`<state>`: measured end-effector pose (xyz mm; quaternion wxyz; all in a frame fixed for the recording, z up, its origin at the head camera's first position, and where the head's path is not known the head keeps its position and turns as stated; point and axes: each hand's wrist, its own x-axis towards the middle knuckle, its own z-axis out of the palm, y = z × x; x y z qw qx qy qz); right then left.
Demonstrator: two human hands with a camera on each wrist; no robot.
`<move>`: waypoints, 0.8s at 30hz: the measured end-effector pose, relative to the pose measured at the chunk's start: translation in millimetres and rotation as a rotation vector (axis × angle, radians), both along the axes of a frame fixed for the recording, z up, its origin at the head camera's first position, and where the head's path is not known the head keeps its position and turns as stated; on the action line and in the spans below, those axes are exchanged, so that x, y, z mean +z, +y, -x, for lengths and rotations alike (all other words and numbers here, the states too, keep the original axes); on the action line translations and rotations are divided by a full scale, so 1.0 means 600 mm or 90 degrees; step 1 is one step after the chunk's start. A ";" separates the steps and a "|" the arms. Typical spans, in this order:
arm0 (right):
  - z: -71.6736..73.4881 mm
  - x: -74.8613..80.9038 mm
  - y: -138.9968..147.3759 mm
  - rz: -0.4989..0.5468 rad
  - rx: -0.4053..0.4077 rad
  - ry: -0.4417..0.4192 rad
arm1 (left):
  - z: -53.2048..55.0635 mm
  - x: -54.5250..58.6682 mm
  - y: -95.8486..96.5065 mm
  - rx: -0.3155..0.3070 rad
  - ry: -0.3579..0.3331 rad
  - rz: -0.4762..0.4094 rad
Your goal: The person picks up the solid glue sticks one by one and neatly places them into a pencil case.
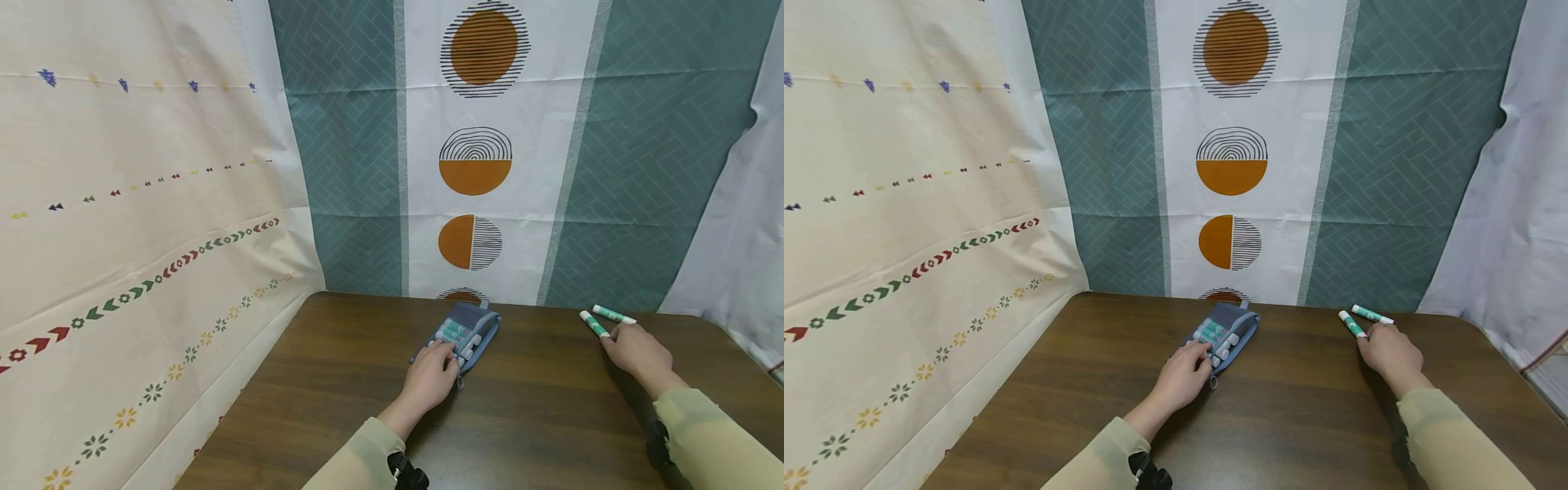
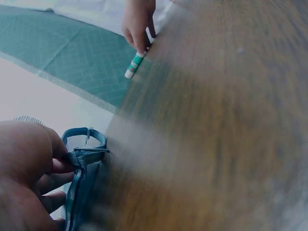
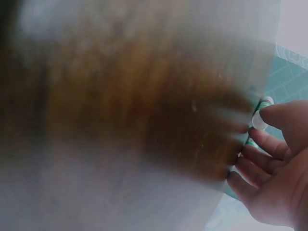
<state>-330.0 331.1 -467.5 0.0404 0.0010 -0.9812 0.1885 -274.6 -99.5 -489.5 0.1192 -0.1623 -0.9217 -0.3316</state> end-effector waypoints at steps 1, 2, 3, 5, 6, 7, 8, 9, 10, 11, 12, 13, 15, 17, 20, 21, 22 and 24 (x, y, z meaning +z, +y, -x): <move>0.000 0.000 0.000 -0.001 -0.001 -0.001 | 0.000 0.000 0.000 0.000 0.001 -0.001; 0.000 0.001 0.000 -0.001 -0.002 -0.004 | 0.000 0.000 0.000 0.000 0.002 -0.001; 0.000 0.002 -0.001 0.000 -0.004 -0.006 | 0.000 0.000 0.000 -0.001 0.002 -0.001; -0.001 0.003 -0.001 0.002 -0.006 -0.013 | 0.000 0.000 0.000 -0.003 0.001 -0.003; -0.001 0.005 -0.001 0.002 -0.008 -0.015 | 0.000 0.000 0.000 -0.003 0.000 -0.003; -0.001 0.006 -0.002 0.003 -0.009 -0.018 | 0.000 0.000 0.000 -0.003 0.000 -0.004; -0.002 0.007 -0.002 0.005 -0.010 -0.020 | 0.000 0.000 0.000 -0.003 0.000 -0.003; -0.002 0.008 -0.002 0.006 -0.010 -0.021 | 0.000 0.000 0.000 -0.003 0.000 -0.004; -0.002 0.008 -0.002 0.007 -0.009 -0.022 | 0.000 0.000 0.000 -0.003 0.001 -0.004; -0.002 0.008 -0.002 0.007 -0.009 -0.022 | 0.000 0.001 0.000 -0.002 0.000 -0.004; -0.002 0.008 -0.002 0.007 -0.009 -0.022 | 0.000 0.001 0.000 -0.002 0.000 -0.002; -0.002 0.007 -0.002 0.007 -0.009 -0.023 | 0.000 0.001 0.000 -0.001 -0.001 -0.001; -0.001 0.006 -0.001 0.007 -0.010 -0.022 | 0.000 0.002 0.000 -0.001 -0.002 0.002; -0.001 0.006 0.000 0.007 -0.010 -0.020 | 0.000 0.002 0.000 -0.002 -0.004 0.004; 0.000 0.005 0.003 0.008 -0.011 -0.015 | -0.001 0.004 0.000 -0.004 -0.003 0.005; 0.001 0.004 0.004 0.010 -0.010 -0.011 | -0.002 0.004 0.000 -0.005 -0.004 0.004; 0.001 0.003 0.005 0.010 -0.009 -0.008 | -0.002 0.005 0.000 -0.005 -0.004 0.003; 0.001 0.000 0.006 0.012 -0.006 -0.001 | -0.003 0.006 0.000 -0.006 -0.005 0.002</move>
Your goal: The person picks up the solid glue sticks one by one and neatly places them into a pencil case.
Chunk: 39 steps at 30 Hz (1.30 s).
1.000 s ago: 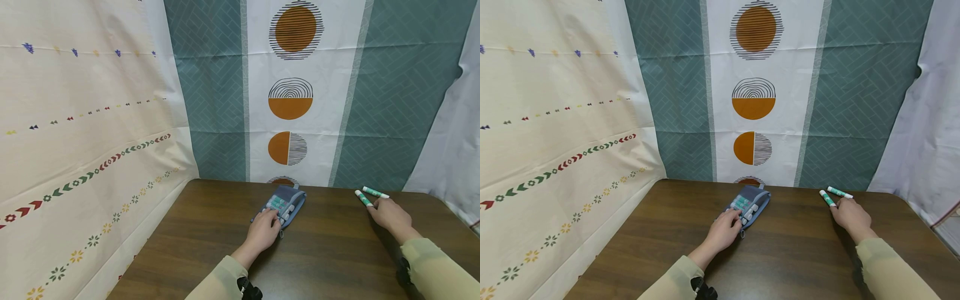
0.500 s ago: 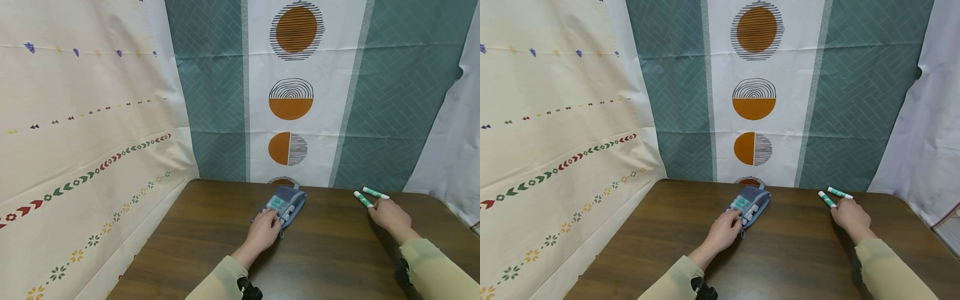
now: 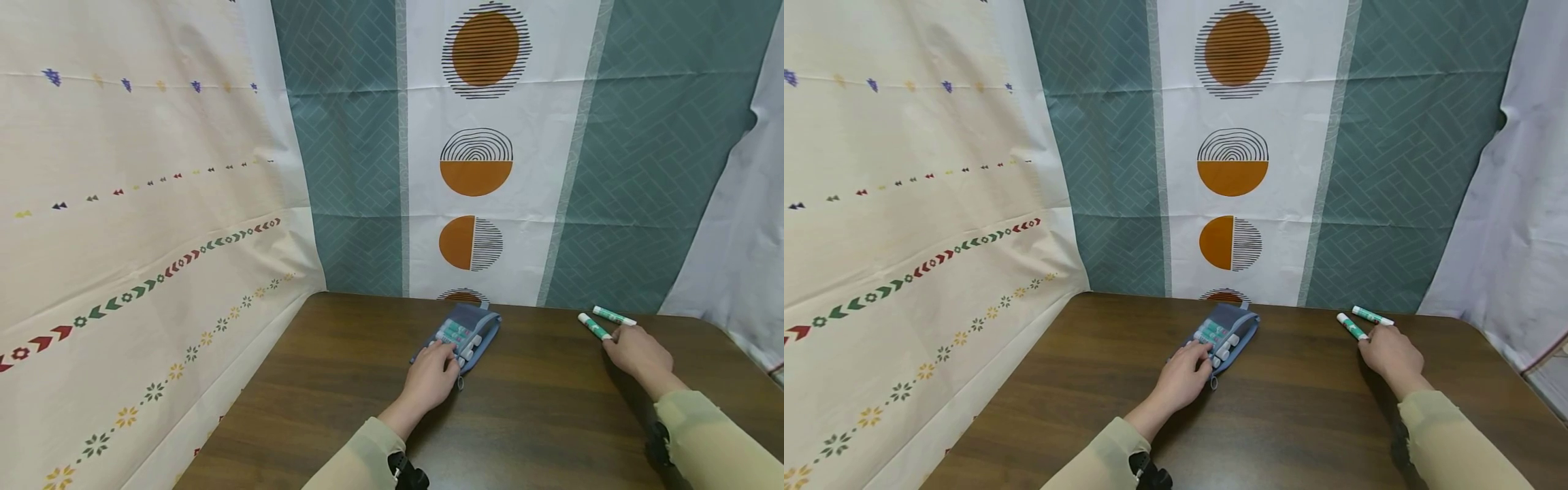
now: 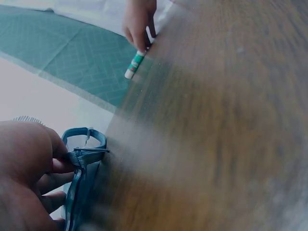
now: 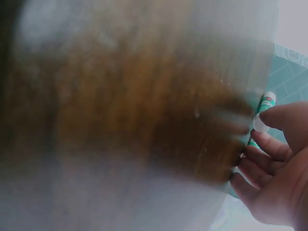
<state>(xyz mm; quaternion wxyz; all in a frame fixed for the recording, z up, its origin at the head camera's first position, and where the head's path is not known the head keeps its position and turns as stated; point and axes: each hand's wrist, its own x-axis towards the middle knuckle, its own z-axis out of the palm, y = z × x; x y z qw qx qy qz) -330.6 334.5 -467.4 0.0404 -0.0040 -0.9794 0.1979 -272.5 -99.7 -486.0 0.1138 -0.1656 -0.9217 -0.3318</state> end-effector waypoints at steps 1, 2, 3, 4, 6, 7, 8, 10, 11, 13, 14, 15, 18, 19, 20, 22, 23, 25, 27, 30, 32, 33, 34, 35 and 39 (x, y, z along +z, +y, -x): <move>0.000 -0.002 0.001 0.001 0.001 0.003 | 0.000 0.000 0.000 0.000 0.000 0.000; 0.000 -0.003 0.001 0.001 0.003 0.006 | 0.000 0.000 0.000 0.000 0.000 -0.001; -0.001 -0.005 0.001 0.002 0.004 0.008 | 0.000 0.000 0.000 0.000 -0.001 -0.001; -0.001 -0.006 0.002 0.003 0.005 0.010 | 0.000 -0.001 0.000 0.000 0.000 0.000; -0.002 -0.008 0.002 0.004 0.005 0.010 | 0.001 -0.002 0.000 -0.001 0.002 0.001; -0.002 -0.008 0.002 0.005 0.005 0.009 | 0.001 -0.003 0.001 -0.001 0.004 0.002; -0.002 -0.008 0.002 0.006 0.004 0.009 | 0.001 -0.003 0.000 -0.002 0.004 0.002; -0.003 -0.008 0.003 0.009 0.004 0.006 | 0.001 -0.004 0.000 -0.002 0.004 0.002; -0.004 -0.008 0.002 0.010 0.004 0.004 | 0.001 -0.004 0.000 -0.002 0.003 0.002; -0.005 -0.008 0.002 0.013 0.005 0.003 | 0.001 -0.004 0.000 -0.002 0.001 0.002; -0.006 -0.008 0.002 0.014 0.005 0.002 | 0.001 -0.004 0.000 -0.002 0.000 0.002; -0.006 -0.008 0.002 0.015 0.005 0.002 | 0.001 -0.005 0.000 -0.002 -0.001 0.001; -0.008 -0.008 0.000 0.018 0.004 0.002 | 0.001 -0.005 0.000 -0.002 -0.002 0.000; -0.009 -0.007 0.000 0.019 0.004 0.002 | 0.001 -0.005 0.000 -0.002 -0.001 -0.001; -0.009 -0.006 -0.001 0.021 0.002 0.002 | 0.001 -0.006 0.000 -0.002 -0.001 -0.002; -0.011 -0.003 -0.001 0.023 -0.002 0.001 | 0.002 -0.006 0.000 -0.001 0.000 -0.003; -0.012 -0.002 -0.002 0.023 -0.004 0.000 | 0.001 -0.006 0.000 -0.001 -0.001 -0.003; -0.013 0.002 -0.003 0.025 -0.009 -0.001 | 0.002 -0.006 -0.001 -0.002 0.001 -0.004; -0.014 0.004 -0.003 0.025 -0.011 -0.003 | 0.002 -0.007 -0.001 -0.002 0.001 -0.004; -0.016 0.006 -0.003 0.027 -0.012 0.000 | 0.003 -0.008 -0.001 -0.003 0.001 -0.003; -0.015 0.005 -0.002 0.029 -0.013 0.001 | 0.003 -0.008 -0.001 -0.004 0.000 -0.002; -0.015 0.005 -0.001 0.030 -0.013 0.003 | 0.003 -0.008 -0.001 -0.005 0.000 -0.002; -0.015 0.005 -0.001 0.032 -0.014 0.004 | 0.004 -0.008 -0.001 -0.005 -0.001 -0.002; -0.015 0.006 0.000 0.033 -0.016 0.006 | 0.004 -0.008 -0.001 -0.005 -0.001 -0.002; -0.015 0.007 0.000 0.037 -0.017 0.009 | 0.004 -0.007 -0.002 -0.006 0.000 -0.003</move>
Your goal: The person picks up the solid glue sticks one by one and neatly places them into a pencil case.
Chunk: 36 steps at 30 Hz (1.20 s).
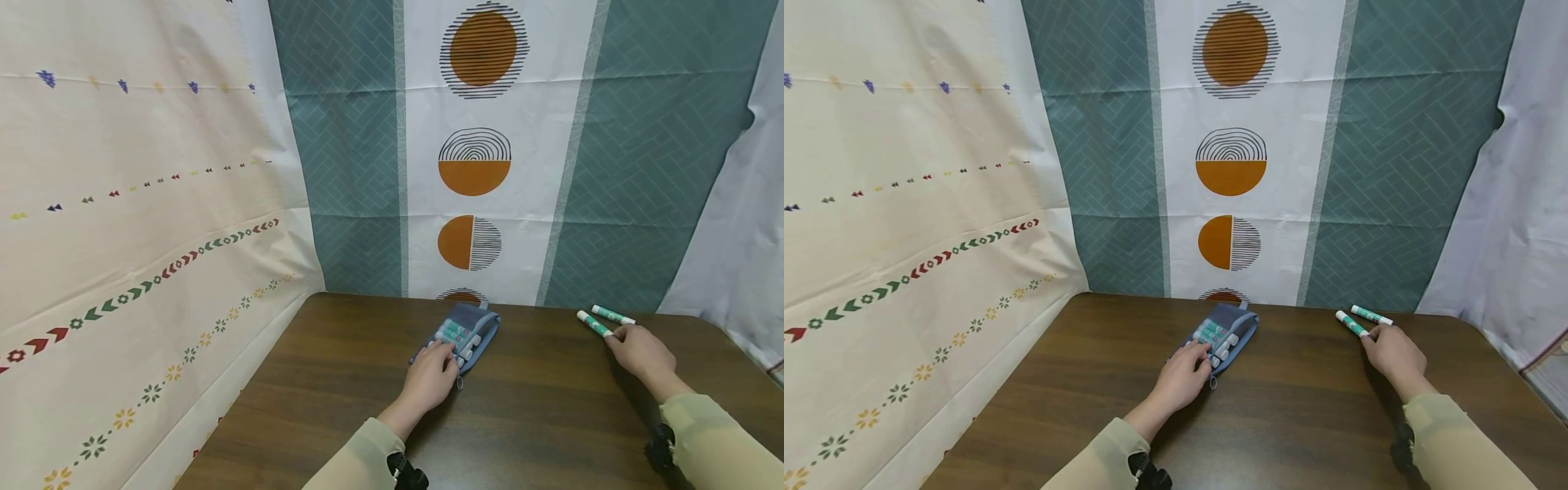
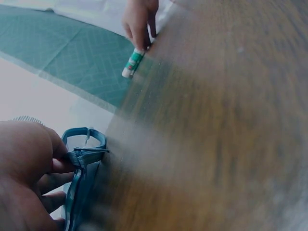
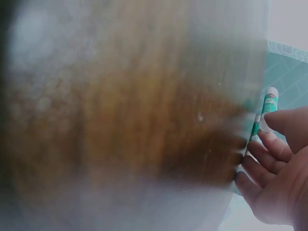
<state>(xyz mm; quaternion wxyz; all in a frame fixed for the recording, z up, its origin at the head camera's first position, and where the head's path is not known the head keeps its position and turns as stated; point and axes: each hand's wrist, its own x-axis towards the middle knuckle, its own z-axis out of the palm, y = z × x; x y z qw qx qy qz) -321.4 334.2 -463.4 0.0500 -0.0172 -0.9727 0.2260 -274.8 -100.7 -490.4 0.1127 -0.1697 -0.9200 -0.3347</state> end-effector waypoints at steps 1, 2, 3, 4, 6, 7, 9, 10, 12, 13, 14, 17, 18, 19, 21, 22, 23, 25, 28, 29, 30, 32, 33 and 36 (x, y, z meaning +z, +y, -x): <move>0.000 0.000 0.000 0.000 -0.002 0.002 | 0.000 0.000 0.000 0.000 0.001 0.000; 0.000 0.000 0.000 0.000 0.000 0.002 | 0.000 0.000 0.000 0.000 0.001 0.000; 0.000 0.000 0.000 0.001 0.001 0.002 | 0.000 0.000 0.000 0.000 0.002 0.000; 0.000 0.000 0.000 0.002 0.001 0.003 | 0.000 0.000 0.000 0.001 0.003 0.001; 0.000 0.000 -0.001 0.003 0.004 0.006 | 0.000 0.001 0.001 0.001 0.002 0.000; 0.000 0.000 -0.002 0.004 0.005 0.009 | -0.001 0.001 0.001 0.002 0.002 0.000; 0.000 0.002 -0.004 0.008 0.007 0.014 | -0.001 0.001 0.001 0.002 0.002 -0.002; 0.000 0.002 -0.005 0.009 0.008 0.017 | -0.001 0.002 0.001 0.002 0.001 -0.002; 0.001 0.001 -0.008 0.011 0.011 0.025 | -0.002 0.002 0.001 0.002 0.000 -0.004; 0.001 0.002 -0.011 0.012 0.012 0.026 | -0.002 0.002 0.001 0.002 0.001 -0.003; 0.002 0.002 -0.013 0.013 0.012 0.028 | -0.003 0.002 0.001 0.001 0.001 -0.004; 0.004 0.001 -0.022 0.014 0.018 0.032 | -0.003 0.002 0.000 0.000 0.001 -0.004; 0.005 0.002 -0.025 0.015 0.020 0.030 | -0.003 0.002 0.000 0.001 0.001 -0.002; 0.005 0.002 -0.028 0.014 0.023 0.032 | -0.004 0.003 0.001 0.001 0.000 -0.003; 0.006 0.003 -0.036 0.013 0.026 0.039 | -0.003 0.003 0.001 0.003 0.001 -0.002; 0.006 0.004 -0.040 0.014 0.029 0.040 | -0.003 0.003 0.002 0.003 0.001 -0.002; 0.006 0.005 -0.045 0.016 0.031 0.042 | -0.003 0.003 0.002 0.004 0.000 -0.002; 0.005 0.007 -0.054 0.019 0.033 0.049 | -0.003 0.003 0.003 0.005 0.000 -0.002; 0.005 0.008 -0.069 0.026 0.039 0.052 | -0.003 0.004 0.003 0.006 -0.001 -0.003; 0.005 0.009 -0.074 0.027 0.041 0.053 | -0.003 0.004 0.003 0.006 -0.001 -0.003; 0.004 0.010 -0.079 0.028 0.043 0.051 | -0.004 0.004 0.003 0.006 -0.001 -0.004; 0.004 0.010 -0.089 0.030 0.050 0.052 | -0.004 0.004 0.003 0.005 0.000 -0.004; 0.003 0.011 -0.093 0.029 0.053 0.054 | -0.004 0.003 0.003 0.004 0.001 -0.005; 0.001 0.011 -0.107 0.032 0.067 0.058 | -0.004 0.003 0.002 0.003 0.001 -0.006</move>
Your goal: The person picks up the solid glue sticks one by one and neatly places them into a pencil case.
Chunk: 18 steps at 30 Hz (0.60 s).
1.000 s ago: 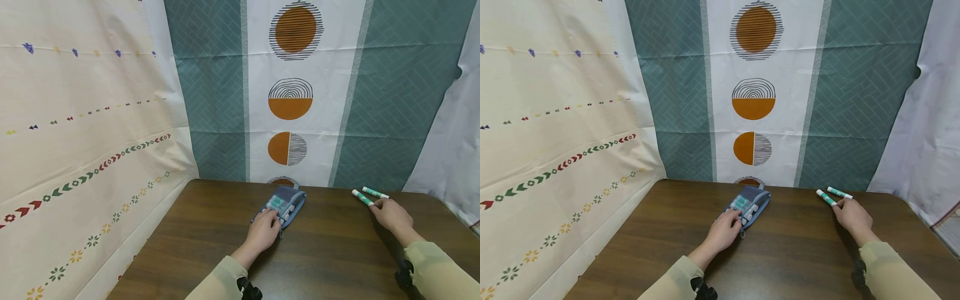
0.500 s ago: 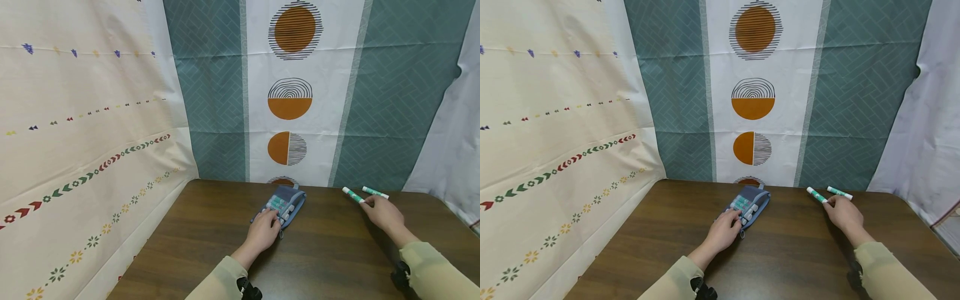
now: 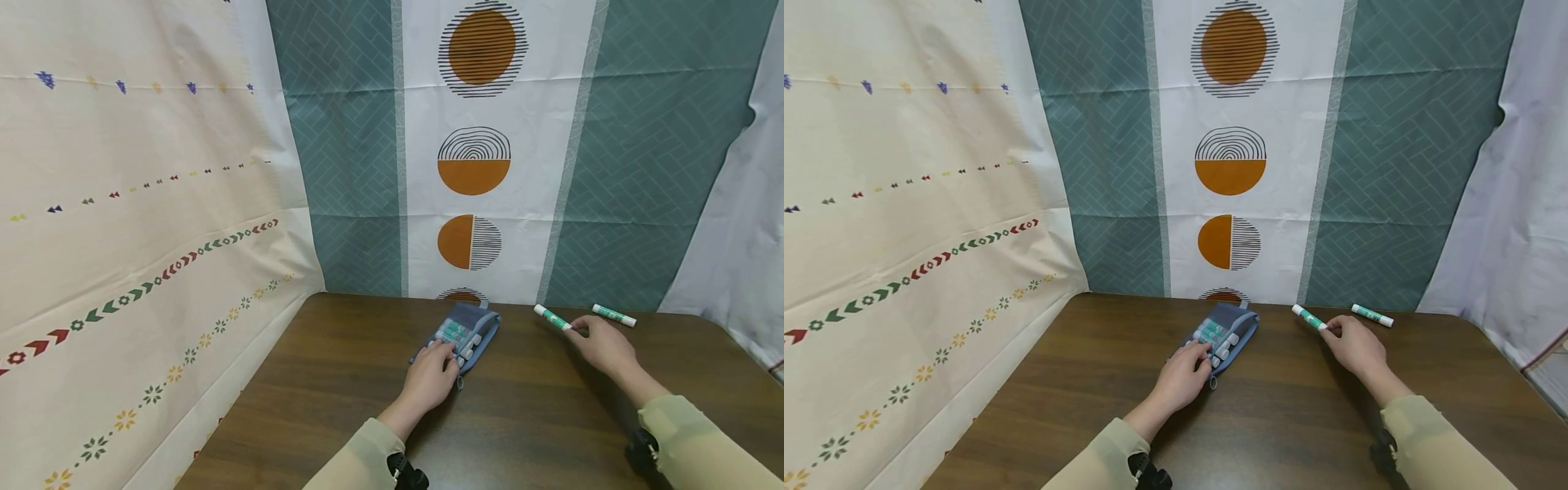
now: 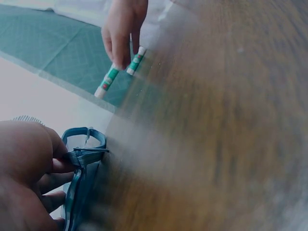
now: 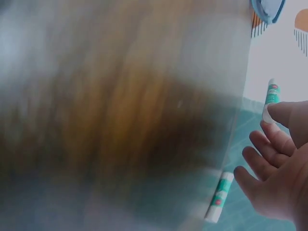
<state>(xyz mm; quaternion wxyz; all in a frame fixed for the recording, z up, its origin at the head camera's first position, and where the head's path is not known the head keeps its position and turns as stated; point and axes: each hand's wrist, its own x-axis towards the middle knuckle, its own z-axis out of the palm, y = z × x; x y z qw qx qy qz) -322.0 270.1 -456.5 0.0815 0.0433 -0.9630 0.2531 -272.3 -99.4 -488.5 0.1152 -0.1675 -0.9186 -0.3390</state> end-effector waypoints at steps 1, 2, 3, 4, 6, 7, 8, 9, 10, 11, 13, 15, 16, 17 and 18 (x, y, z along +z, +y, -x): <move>-0.001 0.000 -0.004 0.001 0.006 0.003 | 0.000 0.000 0.000 0.000 0.000 0.000; -0.002 0.000 -0.008 0.002 0.012 0.007 | 0.000 0.000 0.000 0.000 0.000 0.000; -0.003 -0.001 -0.012 0.004 0.019 0.010 | 0.000 0.000 0.000 0.000 -0.001 -0.001; -0.004 -0.001 -0.016 0.005 0.026 0.013 | 0.000 0.000 0.000 0.000 -0.002 -0.001; -0.005 -0.001 -0.024 0.009 0.039 0.011 | 0.001 -0.001 0.000 0.001 -0.002 0.000; -0.005 -0.002 -0.028 0.009 0.044 0.011 | 0.001 -0.001 0.000 0.001 -0.002 0.000; -0.005 -0.002 -0.031 0.009 0.050 0.009 | 0.001 -0.001 0.000 0.002 -0.002 0.002; -0.005 -0.002 -0.035 0.009 0.055 0.007 | 0.002 -0.001 0.001 0.002 0.000 0.003; -0.005 -0.002 -0.039 0.008 0.060 0.005 | 0.002 -0.001 0.001 0.003 0.000 0.004; -0.006 -0.001 -0.042 0.008 0.065 0.001 | 0.002 -0.001 0.001 0.003 0.001 0.005; -0.007 0.000 -0.050 0.009 0.077 -0.002 | 0.002 -0.002 0.001 0.003 0.001 0.006; -0.009 0.001 -0.059 0.014 0.090 -0.012 | 0.001 -0.001 0.000 0.002 -0.001 0.005; -0.010 0.002 -0.064 0.015 0.097 -0.018 | 0.001 -0.001 0.000 0.001 -0.002 0.004; -0.012 0.003 -0.069 0.015 0.103 -0.020 | 0.001 -0.001 -0.001 0.000 -0.002 0.003; -0.013 0.004 -0.074 0.014 0.107 -0.023 | 0.001 -0.001 -0.001 0.000 -0.003 0.003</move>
